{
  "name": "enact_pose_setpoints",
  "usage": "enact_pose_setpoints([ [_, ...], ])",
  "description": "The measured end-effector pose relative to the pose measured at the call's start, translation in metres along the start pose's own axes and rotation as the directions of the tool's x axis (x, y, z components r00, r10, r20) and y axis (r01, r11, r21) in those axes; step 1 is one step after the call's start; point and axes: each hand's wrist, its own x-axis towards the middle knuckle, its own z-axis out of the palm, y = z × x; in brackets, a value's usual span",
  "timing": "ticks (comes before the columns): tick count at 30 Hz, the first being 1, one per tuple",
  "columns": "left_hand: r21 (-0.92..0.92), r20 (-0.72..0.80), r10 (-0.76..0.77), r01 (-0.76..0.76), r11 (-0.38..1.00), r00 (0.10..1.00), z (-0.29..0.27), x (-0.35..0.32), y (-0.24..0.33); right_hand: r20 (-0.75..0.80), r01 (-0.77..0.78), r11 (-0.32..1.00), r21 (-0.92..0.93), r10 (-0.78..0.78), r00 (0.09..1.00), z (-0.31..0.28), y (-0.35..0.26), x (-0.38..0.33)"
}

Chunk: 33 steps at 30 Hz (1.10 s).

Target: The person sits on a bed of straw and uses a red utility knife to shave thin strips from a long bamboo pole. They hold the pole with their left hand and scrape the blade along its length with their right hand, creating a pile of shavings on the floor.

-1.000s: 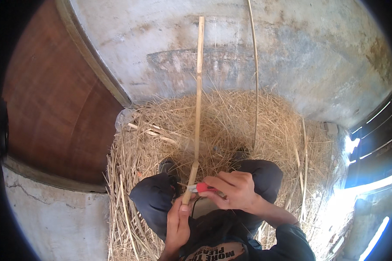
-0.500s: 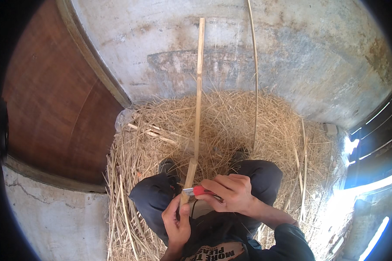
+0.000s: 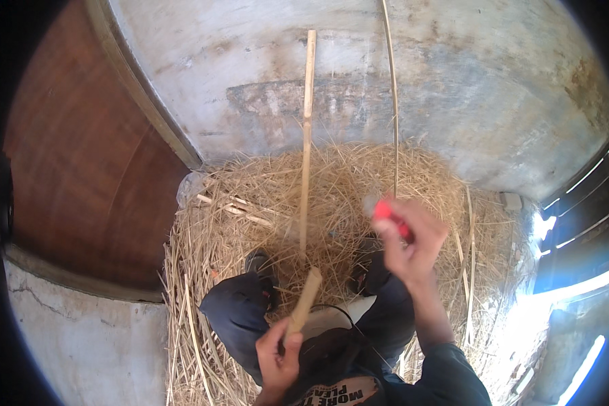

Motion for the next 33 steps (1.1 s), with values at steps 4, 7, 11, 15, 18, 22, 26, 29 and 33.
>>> enact_pose_setpoints([
  [4,-0.044,-0.011,-0.066,0.065,0.997,0.998,-0.01,0.009,0.003,0.427,0.186,0.975,0.12,-0.22,0.877,0.008,-0.02,-0.039],
  [7,-0.066,-0.042,-0.026,0.024,0.998,0.999,-0.011,0.016,0.006,0.474,0.211,0.964,0.163,-0.264,0.84,0.013,-0.028,-0.063],
  [11,-0.076,-0.08,0.007,-0.014,0.997,0.997,-0.008,0.021,0.014,0.458,0.232,0.956,0.177,-0.289,0.841,0.017,-0.033,-0.068],
  [15,-0.016,-0.104,0.033,-0.034,0.999,0.994,-0.006,0.022,0.014,0.475,0.259,0.956,0.141,-0.295,0.829,0.016,-0.036,-0.067],
  [18,0.018,-0.107,0.041,-0.04,0.999,0.993,-0.006,0.026,0.016,0.471,0.282,0.952,0.122,-0.306,0.828,0.015,-0.037,-0.063],
  [22,0.049,-0.104,0.065,-0.06,0.997,0.992,-0.006,0.022,0.012,0.4,0.265,0.962,0.065,-0.269,0.876,0.013,-0.03,-0.05],
  [26,0.039,-0.088,0.04,-0.036,0.999,0.995,-0.006,0.02,0.013,0.409,0.286,0.957,0.053,-0.282,0.868,0.011,-0.031,-0.045],
  [29,0.028,-0.049,0.004,-0.002,1.0,0.999,-0.007,0.017,0.018,0.384,0.339,0.94,0.03,-0.324,0.865,0.012,-0.031,-0.04],
  [33,0.003,-0.073,0.016,-0.016,1.0,0.997,-0.007,0.017,0.016,0.33,0.387,0.922,0.003,-0.366,0.87,0.013,-0.027,-0.033],
])
